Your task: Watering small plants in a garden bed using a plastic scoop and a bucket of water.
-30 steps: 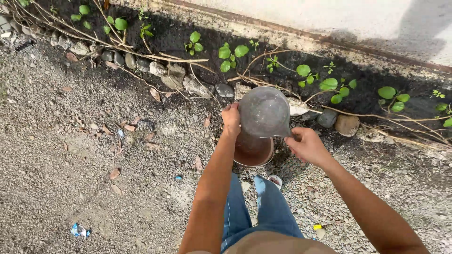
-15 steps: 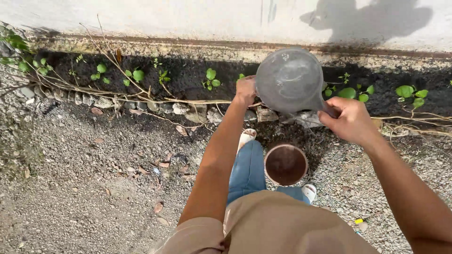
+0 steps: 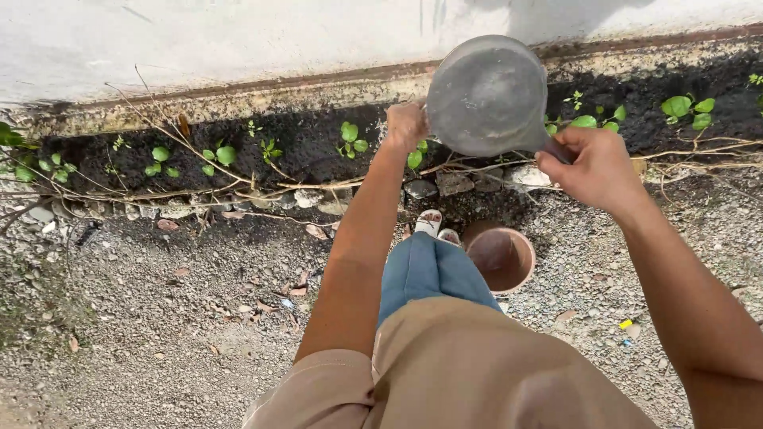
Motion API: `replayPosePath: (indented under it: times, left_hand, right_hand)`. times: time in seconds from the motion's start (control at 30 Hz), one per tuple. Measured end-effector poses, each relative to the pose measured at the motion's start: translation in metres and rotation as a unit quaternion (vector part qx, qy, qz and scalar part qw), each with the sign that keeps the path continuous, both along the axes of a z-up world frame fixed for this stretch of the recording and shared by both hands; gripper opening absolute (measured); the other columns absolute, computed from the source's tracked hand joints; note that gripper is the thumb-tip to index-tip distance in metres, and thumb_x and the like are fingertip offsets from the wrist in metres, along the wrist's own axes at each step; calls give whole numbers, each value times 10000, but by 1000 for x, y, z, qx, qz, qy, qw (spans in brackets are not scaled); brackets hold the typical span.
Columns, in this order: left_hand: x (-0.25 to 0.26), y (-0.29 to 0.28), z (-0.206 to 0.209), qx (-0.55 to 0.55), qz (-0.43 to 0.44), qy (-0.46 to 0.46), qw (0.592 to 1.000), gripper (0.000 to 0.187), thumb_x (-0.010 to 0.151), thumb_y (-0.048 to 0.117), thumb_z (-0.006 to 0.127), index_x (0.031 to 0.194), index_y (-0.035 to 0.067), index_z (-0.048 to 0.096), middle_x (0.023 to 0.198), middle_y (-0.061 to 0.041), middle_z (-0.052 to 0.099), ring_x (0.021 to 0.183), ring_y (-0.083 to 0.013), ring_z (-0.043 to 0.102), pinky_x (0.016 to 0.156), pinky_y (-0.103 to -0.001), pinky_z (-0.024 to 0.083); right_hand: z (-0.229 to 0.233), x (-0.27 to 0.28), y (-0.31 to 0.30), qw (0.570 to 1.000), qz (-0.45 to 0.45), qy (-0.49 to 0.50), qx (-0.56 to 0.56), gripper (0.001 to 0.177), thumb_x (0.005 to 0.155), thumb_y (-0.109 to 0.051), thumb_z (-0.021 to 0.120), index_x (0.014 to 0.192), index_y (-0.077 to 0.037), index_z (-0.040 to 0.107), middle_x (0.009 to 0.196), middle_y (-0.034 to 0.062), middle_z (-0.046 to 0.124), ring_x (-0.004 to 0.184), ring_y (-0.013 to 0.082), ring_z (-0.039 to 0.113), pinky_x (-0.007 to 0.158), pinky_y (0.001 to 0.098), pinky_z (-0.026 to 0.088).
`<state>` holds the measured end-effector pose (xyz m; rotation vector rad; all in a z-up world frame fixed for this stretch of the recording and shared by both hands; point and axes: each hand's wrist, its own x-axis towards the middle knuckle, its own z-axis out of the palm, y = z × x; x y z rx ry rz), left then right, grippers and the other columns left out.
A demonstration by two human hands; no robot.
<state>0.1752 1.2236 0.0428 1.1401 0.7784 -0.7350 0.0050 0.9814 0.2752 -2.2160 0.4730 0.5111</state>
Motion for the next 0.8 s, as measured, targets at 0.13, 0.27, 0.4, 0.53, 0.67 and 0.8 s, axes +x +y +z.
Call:
replayPosePath:
  times: [0.13, 0.27, 0.4, 0.53, 0.67, 0.8]
  left_hand:
    - [-5, -36, -13, -32, 5, -50, 998, 380, 879, -195, 342, 672, 124, 351, 527, -42, 358, 387, -157, 279, 373, -335, 233]
    - [-8, -92, 1, 10, -55, -97, 994, 540, 966, -1, 626, 519, 158, 369, 413, -19, 373, 329, -118, 292, 318, -284, 201]
    - [-4, -139, 49, 49, -109, -64, 991, 568, 960, 64, 680, 501, 148, 357, 395, -30, 355, 337, -137, 220, 341, -308, 205]
    - [-6, -173, 48, -37, -158, -75, 984, 648, 976, 103, 585, 1556, -86, 365, 498, -11, 425, 410, -126, 361, 383, -293, 410]
    - [-2, -183, 71, -26, -156, -77, 984, 208, 1030, -56, 511, 976, -107, 705, 641, -104, 551, 531, -186, 444, 485, -327, 508]
    - [5, -166, 76, -15, -145, -53, 988, 187, 1022, -15, 581, 1180, -54, 673, 790, -123, 681, 579, -182, 549, 511, -323, 533]
  right_hand:
    - [2, -13, -19, 1000, -22, -10, 0, 165, 989, -161, 746, 908, -17, 745, 727, 70, 635, 618, 160, 489, 561, 348, 373]
    - [12, -29, -45, 998, -62, -23, 3, 245, 1009, -136, 726, 801, -35, 645, 640, 52, 503, 580, 141, 410, 534, 346, 315]
    - [20, -38, -77, 993, -47, -76, -71, 173, 1024, -163, 783, 1001, 2, 739, 791, 71, 653, 666, 135, 503, 556, 332, 397]
    - [35, -51, -98, 988, -35, -105, -106, 149, 1057, -111, 795, 979, 2, 737, 829, 82, 671, 663, 134, 525, 545, 301, 396]
    - [46, -47, -101, 988, -40, -93, -116, 119, 1061, -105, 785, 1030, 6, 753, 870, 97, 700, 705, 159, 584, 622, 323, 477]
    - [51, -30, -89, 989, -40, -69, -124, 161, 1032, -141, 791, 979, 3, 740, 812, 92, 664, 658, 161, 536, 577, 326, 428]
